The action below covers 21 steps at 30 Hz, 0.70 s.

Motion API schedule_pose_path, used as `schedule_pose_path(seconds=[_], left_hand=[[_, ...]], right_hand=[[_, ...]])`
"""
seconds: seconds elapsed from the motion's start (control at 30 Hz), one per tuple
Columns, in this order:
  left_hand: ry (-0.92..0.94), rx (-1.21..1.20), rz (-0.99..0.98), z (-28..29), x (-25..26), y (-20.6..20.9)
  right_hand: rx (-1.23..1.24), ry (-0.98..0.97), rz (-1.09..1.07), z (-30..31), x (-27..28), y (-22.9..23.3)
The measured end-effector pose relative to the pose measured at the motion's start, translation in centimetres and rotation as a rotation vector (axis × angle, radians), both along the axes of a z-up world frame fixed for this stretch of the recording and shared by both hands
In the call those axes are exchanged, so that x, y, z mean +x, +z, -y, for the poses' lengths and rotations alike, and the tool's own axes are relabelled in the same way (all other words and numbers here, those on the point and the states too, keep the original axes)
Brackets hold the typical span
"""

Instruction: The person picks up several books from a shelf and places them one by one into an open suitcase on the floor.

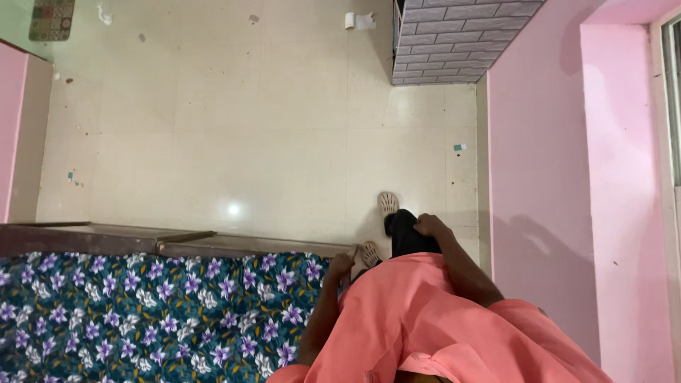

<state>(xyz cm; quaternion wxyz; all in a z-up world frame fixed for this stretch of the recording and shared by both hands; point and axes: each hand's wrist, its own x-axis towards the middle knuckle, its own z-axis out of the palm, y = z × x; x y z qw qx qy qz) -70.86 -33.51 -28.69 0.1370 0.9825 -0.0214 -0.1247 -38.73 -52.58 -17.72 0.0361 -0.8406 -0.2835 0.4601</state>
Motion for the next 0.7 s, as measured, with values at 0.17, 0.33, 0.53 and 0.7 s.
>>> schedule_pose_path(seconds=[0.17,0.33,0.53,0.7], left_hand=[[0.450,-0.526,-0.612,-6.9,5.6,-0.4],[0.725,-0.409,-0.392,-16.5,14.6,8.4],[1.172,-0.579,-0.165,-26.5,25.3,18.0],[1.051,-0.533,-0.316,-35.3,28.8,12.8]], right_hand=[[0.022,-0.013,-0.020,-5.7,7.5,-2.9],[0.142,-0.166,0.069,-14.2,16.8,-0.9],[0.179,-0.130,0.074,-23.4,23.8,-0.9],[0.136,-0.281,-0.008,-32.5,27.2,-0.5]])
